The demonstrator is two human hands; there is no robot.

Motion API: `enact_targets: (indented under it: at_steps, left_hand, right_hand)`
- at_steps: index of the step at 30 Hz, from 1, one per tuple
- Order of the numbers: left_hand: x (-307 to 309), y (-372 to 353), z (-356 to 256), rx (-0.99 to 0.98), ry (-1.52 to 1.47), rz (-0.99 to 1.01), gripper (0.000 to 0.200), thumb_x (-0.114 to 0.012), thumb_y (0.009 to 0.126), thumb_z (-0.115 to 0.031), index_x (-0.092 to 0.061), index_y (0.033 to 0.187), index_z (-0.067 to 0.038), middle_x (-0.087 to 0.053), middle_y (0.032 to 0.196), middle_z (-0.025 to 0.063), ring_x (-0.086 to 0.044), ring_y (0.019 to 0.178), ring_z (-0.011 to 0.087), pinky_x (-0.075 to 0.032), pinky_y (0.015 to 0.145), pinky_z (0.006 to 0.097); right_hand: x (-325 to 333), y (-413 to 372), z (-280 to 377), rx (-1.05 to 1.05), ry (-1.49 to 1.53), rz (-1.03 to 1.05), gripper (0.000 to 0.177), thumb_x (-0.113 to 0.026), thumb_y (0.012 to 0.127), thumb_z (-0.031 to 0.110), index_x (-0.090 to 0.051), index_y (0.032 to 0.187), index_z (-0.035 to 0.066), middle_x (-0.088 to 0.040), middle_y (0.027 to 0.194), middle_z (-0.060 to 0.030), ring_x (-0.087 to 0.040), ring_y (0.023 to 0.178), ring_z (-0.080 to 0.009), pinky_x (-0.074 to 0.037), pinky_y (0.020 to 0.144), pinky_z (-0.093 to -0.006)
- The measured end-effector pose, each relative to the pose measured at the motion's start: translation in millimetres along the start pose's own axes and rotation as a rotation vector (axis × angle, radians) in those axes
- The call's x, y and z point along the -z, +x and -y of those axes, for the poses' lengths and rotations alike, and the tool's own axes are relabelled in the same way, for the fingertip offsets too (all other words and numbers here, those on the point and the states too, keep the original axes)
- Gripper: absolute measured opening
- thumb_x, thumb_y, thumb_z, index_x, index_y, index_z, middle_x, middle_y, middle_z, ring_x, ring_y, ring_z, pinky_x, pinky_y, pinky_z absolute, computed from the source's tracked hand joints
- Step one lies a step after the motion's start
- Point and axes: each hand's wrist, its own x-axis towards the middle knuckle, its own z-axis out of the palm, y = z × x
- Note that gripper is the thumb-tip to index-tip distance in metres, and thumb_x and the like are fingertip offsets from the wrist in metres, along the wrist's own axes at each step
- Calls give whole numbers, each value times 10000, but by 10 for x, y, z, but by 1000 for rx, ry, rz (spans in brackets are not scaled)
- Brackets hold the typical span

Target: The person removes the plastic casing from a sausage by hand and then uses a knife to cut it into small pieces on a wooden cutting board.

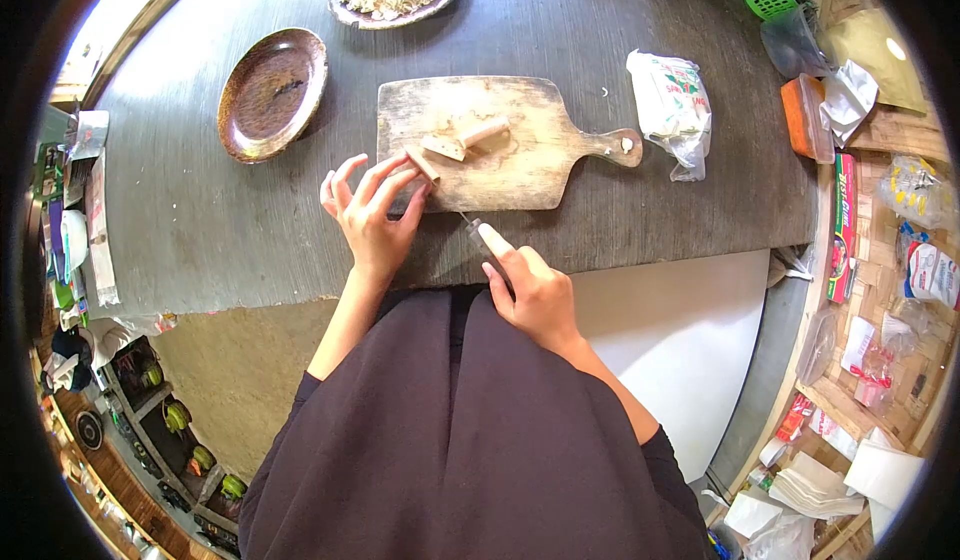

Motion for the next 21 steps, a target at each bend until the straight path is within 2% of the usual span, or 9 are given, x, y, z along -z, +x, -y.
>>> enact_targets:
  at_steps: [3,18,20,21]
  left_hand:
    - [-6,10,0,3,0,1,246,-824,764,-243,-746,996,-223,-695,1191,-87,-502,1262,256,-235,1127,529]
    - [4,14,-8,21,-13,2,231,-827,761,-238,-746,974,-203,-704,1165,-87,-508,1232,250,-246,1110,525]
    - [15,21,-10,27,0,18,262,-844,740,-218,-773,992,-211,-725,1167,-77,-510,1236,243,-241,1116,468]
    - [18,22,-13,23,0,18,262,-844,740,-218,-773,992,-211,-725,1167,-77,-510,1236,243,-241,1116,468]
  right_hand:
    - [-32,-5,-7,34,-19,-22,506,-707,903,158,-597,1395,200,-521,722,-69,-564,527,-249,-483,502,-380]
    - [-29,75,-27,58,-35,-10,494,-699,909,155,-610,1394,191,-509,700,-71,-549,497,-266,-473,488,-390]
    - [-95,58,-86,62,-30,-17,496,-699,910,156,-607,1396,188,-511,700,-74,-549,497,-266,-472,487,-386]
    - [-116,47,-100,65,-26,-22,498,-698,910,157,-604,1398,184,-512,700,-78,-549,497,-267,-472,486,-382]
